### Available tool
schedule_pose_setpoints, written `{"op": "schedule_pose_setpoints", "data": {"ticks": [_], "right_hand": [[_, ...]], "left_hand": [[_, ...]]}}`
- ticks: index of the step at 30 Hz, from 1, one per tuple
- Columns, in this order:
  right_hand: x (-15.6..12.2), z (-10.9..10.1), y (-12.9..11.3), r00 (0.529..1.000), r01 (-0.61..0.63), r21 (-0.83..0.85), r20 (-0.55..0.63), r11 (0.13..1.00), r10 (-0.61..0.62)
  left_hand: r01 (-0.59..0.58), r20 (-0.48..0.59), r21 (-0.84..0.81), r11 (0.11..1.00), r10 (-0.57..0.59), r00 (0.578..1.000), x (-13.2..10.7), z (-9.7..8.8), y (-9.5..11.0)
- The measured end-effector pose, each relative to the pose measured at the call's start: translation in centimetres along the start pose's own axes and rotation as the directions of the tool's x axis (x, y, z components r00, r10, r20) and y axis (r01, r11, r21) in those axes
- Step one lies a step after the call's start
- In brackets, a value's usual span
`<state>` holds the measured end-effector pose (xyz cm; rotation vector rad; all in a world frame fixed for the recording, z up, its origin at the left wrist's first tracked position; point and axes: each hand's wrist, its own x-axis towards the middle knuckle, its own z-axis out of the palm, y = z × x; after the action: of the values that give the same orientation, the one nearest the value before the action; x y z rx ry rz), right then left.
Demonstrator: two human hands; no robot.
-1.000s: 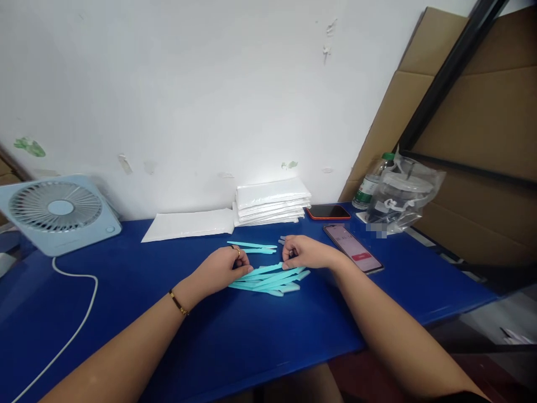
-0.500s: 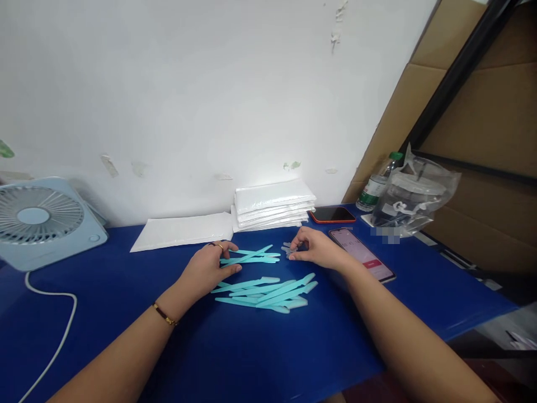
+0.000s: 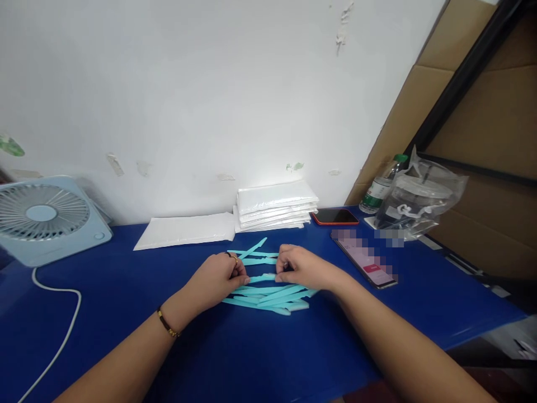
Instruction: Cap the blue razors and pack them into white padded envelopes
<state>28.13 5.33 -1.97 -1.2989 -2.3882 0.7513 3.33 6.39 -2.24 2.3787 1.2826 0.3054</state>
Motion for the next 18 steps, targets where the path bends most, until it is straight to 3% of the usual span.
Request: {"op": "schedule_pose_setpoints", "data": {"ticks": [5,8,10,13,15,18], "right_hand": [[-0.6,-2.1,2.8,0.963,-0.159,0.044,-0.212,0.986,0.164],[-1.4,-3.4,3.2,0.951,-0.175,0.033,-0.254,0.984,0.178],[-2.1,-4.3,2.9,0.972,-0.15,0.034,-0.175,0.988,0.154],[-2.8,-5.2,2.2,0.992,-0.115,0.005,0.054,0.993,0.114],[-3.0,-5.3,1.9,0.976,-0.104,-0.031,0.19,0.994,0.108],[-2.9,-4.9,1.7,0.952,-0.089,-0.072,0.286,0.993,0.106]], "left_hand": [[0.045,-0.142,0.049,0.998,-0.038,0.989,0.4,0.0,-0.4],[0.023,-0.239,0.064,0.998,-0.007,0.971,0.7,0.3,-0.7],[0.02,-0.231,0.047,0.999,-0.009,0.973,1.0,0.7,-1.0],[0.002,-0.169,0.008,1.0,0.0,0.986,1.3,1.0,-1.7],[-0.014,-0.146,-0.013,1.0,0.012,0.989,1.4,1.1,-2.0],[-0.019,-0.161,-0.013,1.0,0.017,0.987,1.2,0.9,-1.9]]}}
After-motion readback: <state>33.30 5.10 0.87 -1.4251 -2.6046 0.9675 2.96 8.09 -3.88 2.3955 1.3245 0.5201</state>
